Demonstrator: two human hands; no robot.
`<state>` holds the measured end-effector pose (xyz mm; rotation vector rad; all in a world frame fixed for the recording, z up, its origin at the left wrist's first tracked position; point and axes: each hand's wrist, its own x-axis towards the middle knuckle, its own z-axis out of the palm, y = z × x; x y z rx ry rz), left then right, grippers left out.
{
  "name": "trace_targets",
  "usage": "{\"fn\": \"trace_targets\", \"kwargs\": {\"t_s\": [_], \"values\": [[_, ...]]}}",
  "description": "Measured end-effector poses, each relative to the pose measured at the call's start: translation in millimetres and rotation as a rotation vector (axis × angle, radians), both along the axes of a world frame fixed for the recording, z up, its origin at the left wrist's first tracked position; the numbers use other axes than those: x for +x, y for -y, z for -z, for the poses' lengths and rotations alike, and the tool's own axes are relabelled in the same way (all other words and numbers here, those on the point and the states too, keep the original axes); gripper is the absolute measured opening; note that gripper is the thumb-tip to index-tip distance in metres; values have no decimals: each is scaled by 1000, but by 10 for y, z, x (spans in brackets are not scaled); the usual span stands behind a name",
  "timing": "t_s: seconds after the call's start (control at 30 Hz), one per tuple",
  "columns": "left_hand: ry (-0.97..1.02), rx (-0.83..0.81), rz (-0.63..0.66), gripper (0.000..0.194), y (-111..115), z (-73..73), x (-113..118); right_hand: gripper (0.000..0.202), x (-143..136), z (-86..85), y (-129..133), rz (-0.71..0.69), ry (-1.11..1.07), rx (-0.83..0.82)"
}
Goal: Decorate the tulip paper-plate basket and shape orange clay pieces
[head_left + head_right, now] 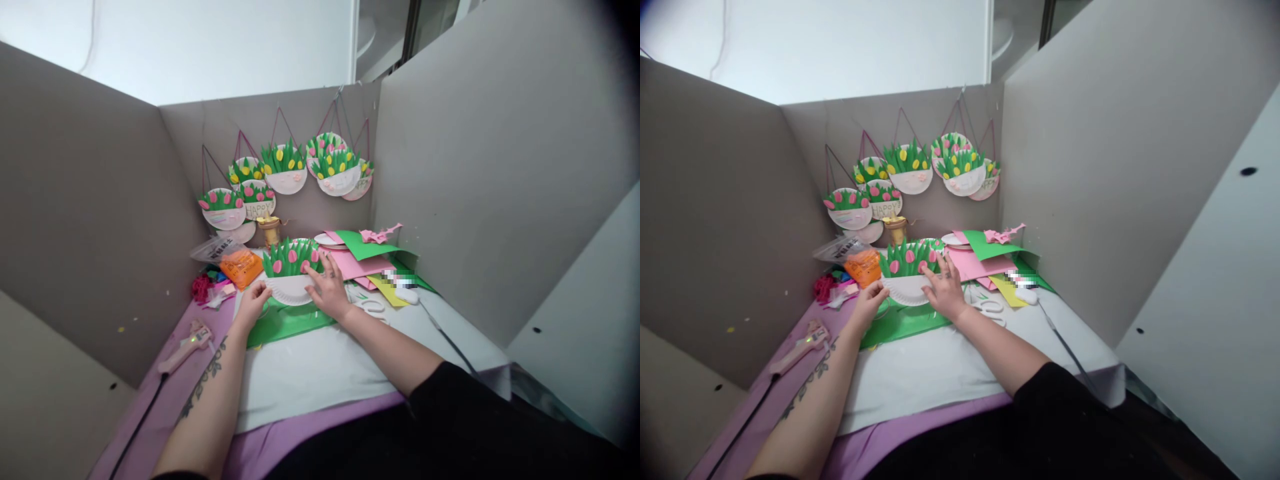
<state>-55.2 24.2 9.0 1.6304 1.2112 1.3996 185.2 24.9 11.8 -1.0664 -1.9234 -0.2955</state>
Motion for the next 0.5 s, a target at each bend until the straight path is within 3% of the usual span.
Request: {"fn": "trace_targets", "kwargs": {"t_s": [0.37,0.5], "values": [[-45,-18,42,28,2,0,12,57,-38,83,-82,53,114,-125],[-19,-19,-1,28,-18,20,-6,59,-30,80,-78,42,103,-105]]}}
